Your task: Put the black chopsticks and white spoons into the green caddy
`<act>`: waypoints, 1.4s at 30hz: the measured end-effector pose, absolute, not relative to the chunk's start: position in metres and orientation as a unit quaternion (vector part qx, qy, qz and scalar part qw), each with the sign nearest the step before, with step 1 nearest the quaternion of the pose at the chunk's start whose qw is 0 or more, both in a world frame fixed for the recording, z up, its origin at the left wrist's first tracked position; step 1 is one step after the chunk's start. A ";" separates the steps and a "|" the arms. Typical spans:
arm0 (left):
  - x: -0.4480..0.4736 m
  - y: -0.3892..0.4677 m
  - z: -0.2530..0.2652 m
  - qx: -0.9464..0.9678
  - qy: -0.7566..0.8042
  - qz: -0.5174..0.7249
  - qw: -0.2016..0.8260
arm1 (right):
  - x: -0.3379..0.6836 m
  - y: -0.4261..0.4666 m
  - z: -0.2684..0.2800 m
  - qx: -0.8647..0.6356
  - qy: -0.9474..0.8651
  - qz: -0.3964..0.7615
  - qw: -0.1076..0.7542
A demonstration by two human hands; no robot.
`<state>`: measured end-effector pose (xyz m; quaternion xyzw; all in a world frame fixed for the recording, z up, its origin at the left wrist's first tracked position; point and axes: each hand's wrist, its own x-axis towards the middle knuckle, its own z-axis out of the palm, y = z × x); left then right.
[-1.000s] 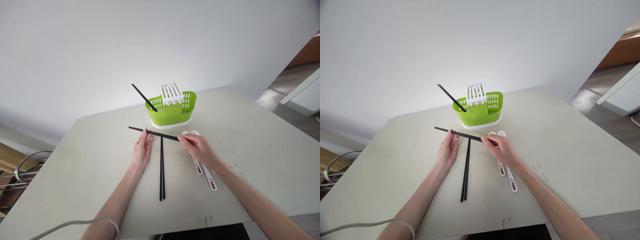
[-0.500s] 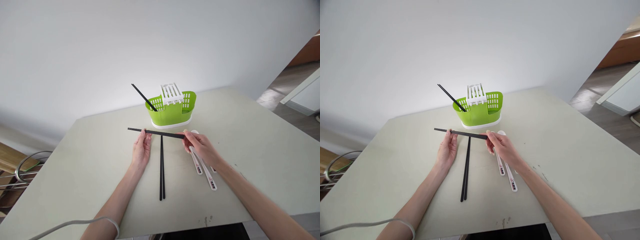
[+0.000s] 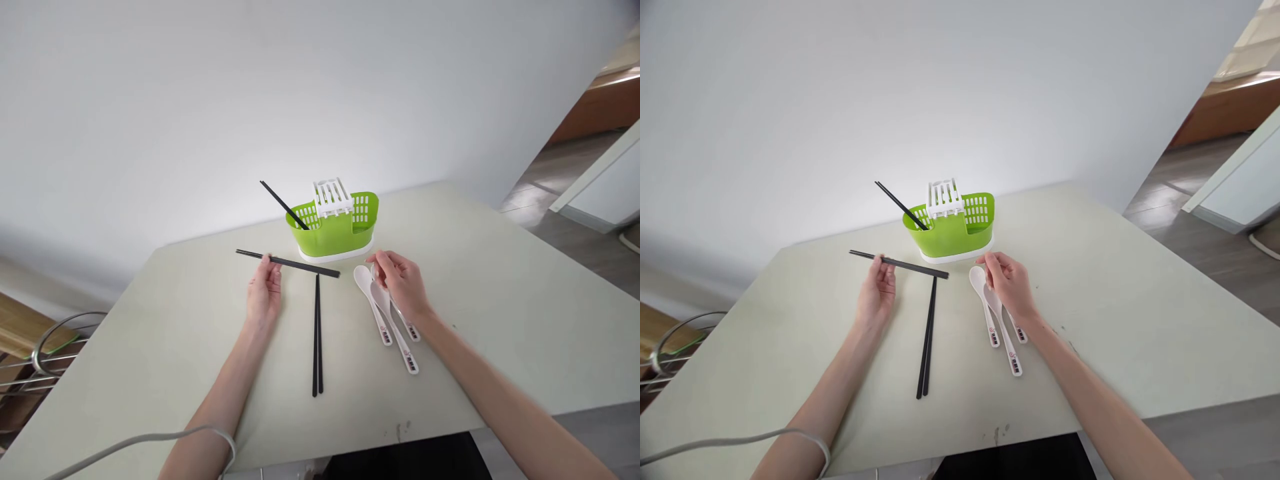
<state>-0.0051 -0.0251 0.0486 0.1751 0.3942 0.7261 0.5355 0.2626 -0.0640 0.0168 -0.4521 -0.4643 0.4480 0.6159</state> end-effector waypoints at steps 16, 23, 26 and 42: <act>-0.053 0.051 0.160 0.364 0.498 0.726 0.305 | 0.293 -0.026 -0.018 -0.489 -0.279 0.439 0.700; -0.029 0.076 0.163 0.428 0.561 0.662 0.253 | 0.292 -0.025 -0.016 -0.488 -0.277 0.447 0.697; -0.019 0.081 0.158 0.420 0.586 0.645 0.255 | 0.291 -0.024 -0.016 -0.488 -0.281 0.448 0.694; 0.006 0.084 0.143 0.505 0.655 0.521 0.211 | 0.289 -0.025 -0.009 -0.483 -0.294 0.466 0.680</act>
